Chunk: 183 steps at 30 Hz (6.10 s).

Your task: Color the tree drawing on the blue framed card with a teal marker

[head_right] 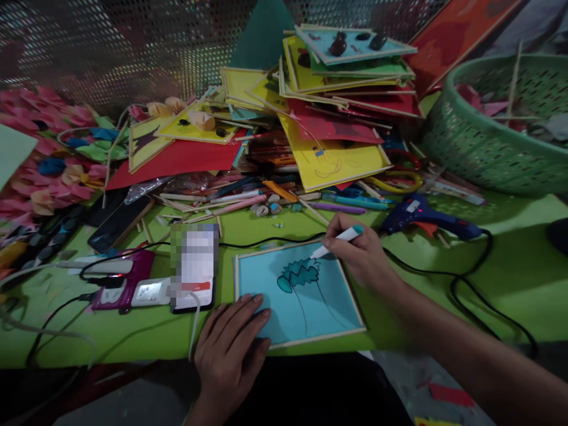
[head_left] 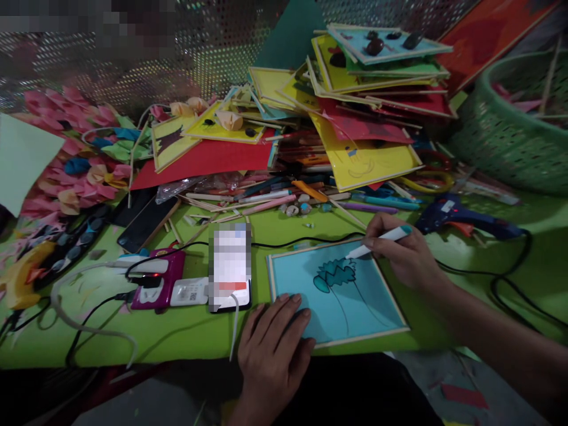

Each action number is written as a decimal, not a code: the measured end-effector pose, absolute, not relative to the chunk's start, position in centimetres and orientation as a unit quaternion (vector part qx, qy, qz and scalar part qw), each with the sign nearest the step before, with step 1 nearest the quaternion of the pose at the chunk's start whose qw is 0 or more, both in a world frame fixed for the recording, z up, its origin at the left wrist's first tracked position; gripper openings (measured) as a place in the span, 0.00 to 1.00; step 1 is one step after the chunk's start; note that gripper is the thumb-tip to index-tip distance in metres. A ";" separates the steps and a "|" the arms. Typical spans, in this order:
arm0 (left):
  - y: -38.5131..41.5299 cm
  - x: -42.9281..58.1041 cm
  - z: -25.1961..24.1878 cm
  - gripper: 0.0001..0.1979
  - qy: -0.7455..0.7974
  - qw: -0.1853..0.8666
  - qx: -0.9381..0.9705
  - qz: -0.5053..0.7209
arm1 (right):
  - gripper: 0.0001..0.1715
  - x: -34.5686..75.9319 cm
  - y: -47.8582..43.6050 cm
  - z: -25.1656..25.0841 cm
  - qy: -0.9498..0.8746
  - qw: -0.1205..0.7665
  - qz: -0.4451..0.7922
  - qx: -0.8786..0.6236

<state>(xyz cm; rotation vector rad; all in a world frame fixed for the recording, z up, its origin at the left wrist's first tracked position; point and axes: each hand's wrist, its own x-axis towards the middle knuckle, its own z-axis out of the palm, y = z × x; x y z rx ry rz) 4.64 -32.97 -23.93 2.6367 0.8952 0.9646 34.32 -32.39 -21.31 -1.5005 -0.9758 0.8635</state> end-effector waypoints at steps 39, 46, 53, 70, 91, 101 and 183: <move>-33.0 4.6 -23.9 0.12 0.308 0.093 0.889 0.327 | 0.09 34.1 -32.5 -20.9 -0.403 0.543 0.382 -0.630; -32.9 4.6 -23.8 0.12 0.299 0.088 0.894 0.321 | 0.10 34.2 -32.7 -21.1 -0.405 0.550 0.390 -0.618; -32.9 4.7 -23.8 0.12 0.302 0.095 0.890 0.328 | 0.09 34.1 -32.5 -21.1 -0.415 0.542 0.387 -0.619; -33.0 4.7 -23.9 0.12 0.303 0.099 0.889 0.327 | 0.10 34.3 -32.6 -21.3 -0.440 0.528 0.406 -0.603; -33.1 4.6 -24.1 0.12 0.304 0.103 0.889 0.325 | 0.10 34.4 -32.7 -21.5 -0.442 0.532 0.398 -0.603; -33.0 4.8 -23.8 0.12 0.309 0.093 0.887 0.331 | 0.09 34.4 -32.7 -21.3 -0.443 0.527 0.397 -0.607; -33.0 4.6 -24.1 0.12 0.299 0.101 0.890 0.327 | 0.09 34.3 -32.5 -21.2 -0.410 0.547 0.352 -0.639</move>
